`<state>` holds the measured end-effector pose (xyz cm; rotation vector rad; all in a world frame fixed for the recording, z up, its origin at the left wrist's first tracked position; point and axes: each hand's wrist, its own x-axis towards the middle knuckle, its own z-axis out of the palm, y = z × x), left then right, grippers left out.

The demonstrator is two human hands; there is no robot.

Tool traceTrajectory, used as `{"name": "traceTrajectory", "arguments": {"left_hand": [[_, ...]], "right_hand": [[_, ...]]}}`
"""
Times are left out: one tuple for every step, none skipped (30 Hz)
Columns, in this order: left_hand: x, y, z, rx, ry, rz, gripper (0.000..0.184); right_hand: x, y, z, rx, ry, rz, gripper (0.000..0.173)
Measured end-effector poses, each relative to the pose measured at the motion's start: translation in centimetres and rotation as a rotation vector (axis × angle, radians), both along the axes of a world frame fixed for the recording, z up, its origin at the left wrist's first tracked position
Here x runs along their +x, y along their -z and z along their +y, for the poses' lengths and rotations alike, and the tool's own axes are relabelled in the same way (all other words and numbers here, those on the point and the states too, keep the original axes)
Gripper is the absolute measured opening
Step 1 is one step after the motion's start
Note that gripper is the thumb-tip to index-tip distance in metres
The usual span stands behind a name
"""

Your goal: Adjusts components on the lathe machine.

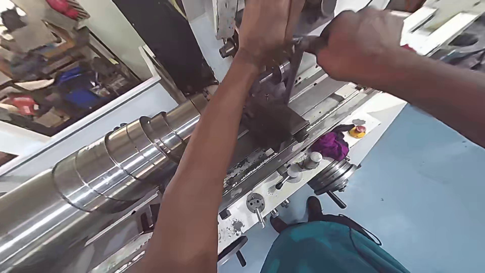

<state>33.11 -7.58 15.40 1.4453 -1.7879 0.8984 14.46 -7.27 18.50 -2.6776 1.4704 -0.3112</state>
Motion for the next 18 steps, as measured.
{"name": "traceTrajectory", "arguments": {"left_hand": [[-0.1, -0.4, 0.0, 0.05, -0.011, 0.007, 0.044], [-0.1, -0.7, 0.3, 0.102, -0.039, 0.04, 0.048], [-0.2, -0.7, 0.7, 0.136, -0.051, 0.107, 0.051], [-0.4, -0.8, 1.0, 0.13, -0.051, 0.203, 0.052], [-0.4, -0.5, 1.5, 0.061, -0.045, 0.334, 0.049], [-0.3, 0.1, 2.1, -0.047, -0.04, 0.491, 0.045], [-0.1, 1.0, 2.5, -0.163, -0.067, 0.653, 0.043], [0.1, 1.9, 3.0, -0.207, -0.163, 0.821, 0.044], [0.2, 2.9, 3.9, -0.1, -0.291, 0.993, 0.048], [0.5, 3.9, 4.7, 0.117, -0.385, 1.139, 0.056], [0.9, 5.2, 5.1, 0.336, -0.44, 1.238, 0.061], [1.2, 6.3, 5.3, 0.523, -0.461, 1.299, 0.063], [1.7, 7.5, 5.2, 0.642, -0.45, 1.378, 0.062], [2.2, 8.6, 5.1, 0.668, -0.409, 1.482, 0.056], [2.6, 9.4, 4.9, 0.625, -0.338, 1.61, 0.047], [2.8, 9.8, 4.9, 0.578, -0.27, 1.736, 0.04], [3.0, 9.6, 4.9, 0.556, -0.228, 1.826, 0.036], [3.0, 9.4, 4.9, 0.539, -0.216, 1.864, 0.033]], "right_hand": [[-0.3, -0.1, -0.2, -0.017, -0.015, 0.001, 0.067], [-0.4, 0.0, -0.4, -0.033, -0.046, 0.007, 0.068], [-0.6, 0.1, -0.7, -0.038, -0.084, 0.017, 0.067], [-0.9, 0.0, -1.2, -0.025, -0.118, 0.022, 0.067], [-1.2, -0.1, -1.9, 0.003, -0.151, 0.022, 0.065], [-1.4, -0.2, -2.6, 0.035, -0.191, 0.018, 0.062], [-1.5, -0.2, -3.5, 0.054, -0.241, -0.013, 0.057], [-1.5, -0.3, -4.1, 0.069, -0.289, -0.059, 0.052], [-1.6, -0.1, -4.5, 0.074, -0.324, -0.108, 0.048], [-1.6, 0.1, -4.5, 0.061, -0.332, -0.141, 0.046], [-1.6, 0.2, -4.2, 0.038, -0.32, -0.149, 0.045], [-1.4, 0.2, -3.9, 0.022, -0.303, -0.147, 0.045], [-1.3, 0.1, -3.7, 0.016, -0.291, -0.148, 0.045], [-1.2, 0.0, -3.6, 0.016, -0.288, -0.151, 0.045], [-1.3, 0.0, -3.7, 0.017, -0.292, -0.156, 0.044], [-1.4, 0.0, -3.8, 0.023, -0.303, -0.167, 0.042], [-1.6, 0.0, -4.0, 0.033, -0.314, -0.184, 0.041], [-1.7, 0.1, -4.1, 0.042, -0.321, -0.199, 0.04]]}}
